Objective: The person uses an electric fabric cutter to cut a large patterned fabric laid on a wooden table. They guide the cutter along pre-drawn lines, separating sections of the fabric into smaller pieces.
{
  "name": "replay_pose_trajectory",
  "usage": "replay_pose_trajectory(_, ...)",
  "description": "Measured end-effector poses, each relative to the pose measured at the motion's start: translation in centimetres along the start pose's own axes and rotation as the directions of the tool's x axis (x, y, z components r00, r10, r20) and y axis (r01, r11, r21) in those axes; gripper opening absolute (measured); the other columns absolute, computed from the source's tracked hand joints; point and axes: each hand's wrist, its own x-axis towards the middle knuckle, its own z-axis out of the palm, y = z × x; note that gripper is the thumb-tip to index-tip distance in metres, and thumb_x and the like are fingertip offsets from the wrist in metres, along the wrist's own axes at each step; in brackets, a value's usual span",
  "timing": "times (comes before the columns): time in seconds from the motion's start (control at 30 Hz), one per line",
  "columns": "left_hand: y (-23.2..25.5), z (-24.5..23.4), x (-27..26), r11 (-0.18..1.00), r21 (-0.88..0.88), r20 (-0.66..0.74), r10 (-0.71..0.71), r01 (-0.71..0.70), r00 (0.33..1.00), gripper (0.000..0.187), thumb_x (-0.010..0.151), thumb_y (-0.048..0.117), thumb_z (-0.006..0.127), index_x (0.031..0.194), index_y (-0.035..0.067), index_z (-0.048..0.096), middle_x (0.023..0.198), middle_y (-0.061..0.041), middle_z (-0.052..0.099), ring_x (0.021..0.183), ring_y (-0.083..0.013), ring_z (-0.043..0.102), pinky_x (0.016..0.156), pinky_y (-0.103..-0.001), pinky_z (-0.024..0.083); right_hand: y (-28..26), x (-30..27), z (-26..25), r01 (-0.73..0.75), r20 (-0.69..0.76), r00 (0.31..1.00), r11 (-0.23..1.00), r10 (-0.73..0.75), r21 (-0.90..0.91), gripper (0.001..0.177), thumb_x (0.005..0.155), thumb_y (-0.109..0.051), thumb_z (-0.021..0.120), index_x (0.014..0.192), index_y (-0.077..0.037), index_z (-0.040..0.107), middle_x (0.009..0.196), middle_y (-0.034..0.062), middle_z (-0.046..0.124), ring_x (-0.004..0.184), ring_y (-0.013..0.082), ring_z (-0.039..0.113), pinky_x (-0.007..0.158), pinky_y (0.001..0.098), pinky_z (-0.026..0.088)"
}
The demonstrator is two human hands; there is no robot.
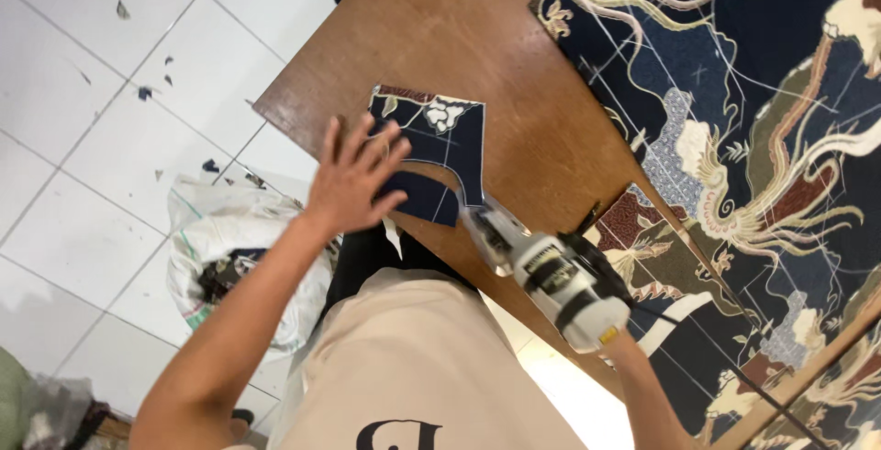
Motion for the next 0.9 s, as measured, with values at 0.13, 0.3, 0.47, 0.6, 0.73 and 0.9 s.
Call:
replay_pose_trajectory(0.13, 3.9, 0.5, -0.9, 0.978, -0.197, 0.05, 0.084, -0.073, 0.995, 0.049, 0.091, 0.043, 0.068, 0.134, 0.021, 0.068, 0.148, 0.001, 0.056, 0.147, -0.0244, 0.037, 0.124, -0.057, 0.017, -3.4, -2.6, 3.0, -0.078, -0.179, 0.977, 0.976, 0.115, 0.204, 0.021, 0.084, -0.015, 0.08, 0.097, -0.01, 0.064, 0.074, 0.0005, 0.059, 0.061, 0.0154, 0.05, 0.05, 0.0288, 0.039)
replay_pose_trajectory(0.3, 6.1, 2.1, -3.2, 0.955, -0.279, -0.06, 0.085, -0.099, 0.995, 0.028, 0.087, 0.016, 0.07, 0.114, 0.016, 0.074, 0.124, 0.002, 0.069, 0.125, -0.0204, 0.057, 0.12, -0.05, 0.032, -10.6, 0.1, 4.2, -0.204, -0.13, 0.87, 0.586, 0.476, 0.784, 0.021, 0.085, -0.013, 0.079, 0.088, -0.012, 0.058, 0.059, -0.002, 0.048, 0.042, 0.0104, 0.037, 0.037, 0.0271, 0.026)
replay_pose_trajectory(0.47, 7.9, 2.9, -10.9, 0.925, -0.377, -0.006, -0.058, 0.051, 0.998, 0.028, 0.082, 0.006, 0.069, 0.11, 0.008, 0.075, 0.105, -0.002, 0.07, 0.099, -0.0259, 0.06, 0.088, -0.04, 0.048, -13.9, 2.6, 1.2, -0.179, -0.149, 0.891, 0.634, 0.429, 0.753, 0.021, 0.084, -0.018, 0.081, 0.087, -0.01, 0.062, 0.057, -0.0021, 0.049, 0.043, 0.0097, 0.041, 0.038, 0.0271, 0.029)
replay_pose_trajectory(0.6, 9.0, 2.8, -21.1, 0.838, -0.194, 0.179, -0.481, 0.51, 0.858, 0.02, 0.088, 0.013, 0.068, 0.107, 0.011, 0.071, 0.106, -0.004, 0.07, 0.102, -0.0288, 0.062, 0.09, -0.043, 0.049, -13.7, 2.8, 1.0, -0.126, -0.227, 0.902, 0.726, 0.368, 0.676, 0.029, 0.083, -0.022, 0.085, 0.089, -0.007, 0.061, 0.063, -0.001, 0.053, 0.048, 0.0101, 0.046, 0.044, 0.0272, 0.039)
replay_pose_trajectory(0.73, 10.5, 4.0, -27.9, 0.633, 0.057, 0.128, -0.771, 0.772, 0.623, 0.049, 0.074, 0.026, 0.075, 0.119, 0.008, 0.07, 0.116, -0.014, 0.067, 0.113, -0.0394, 0.056, 0.091, -0.05, 0.044, -12.1, 3.5, 1.9, -0.12, -0.324, 0.899, 0.877, 0.295, 0.465, 0.036, 0.082, -0.028, 0.086, 0.096, -0.007, 0.06, 0.074, 0.0006, 0.057, 0.063, 0.0148, 0.051, 0.057, 0.0305, 0.045)
replay_pose_trajectory(0.9, 10.5, 7.4, -26.8, 0.681, -0.119, 0.238, -0.687, 0.722, 0.687, 0.04, 0.09, 0.03, 0.068, 0.125, 0.011, 0.069, 0.124, -0.013, 0.066, 0.117, -0.037, 0.056, 0.1, -0.045, 0.045, -10.3, 4.0, 3.6, -0.03, -0.37, 0.922, 0.974, 0.113, 0.224, 0.032, 0.093, -0.033, 0.079, 0.11, -0.008, 0.066, 0.096, 0.0064, 0.07, 0.087, 0.0226, 0.064, 0.078, 0.0394, 0.053)
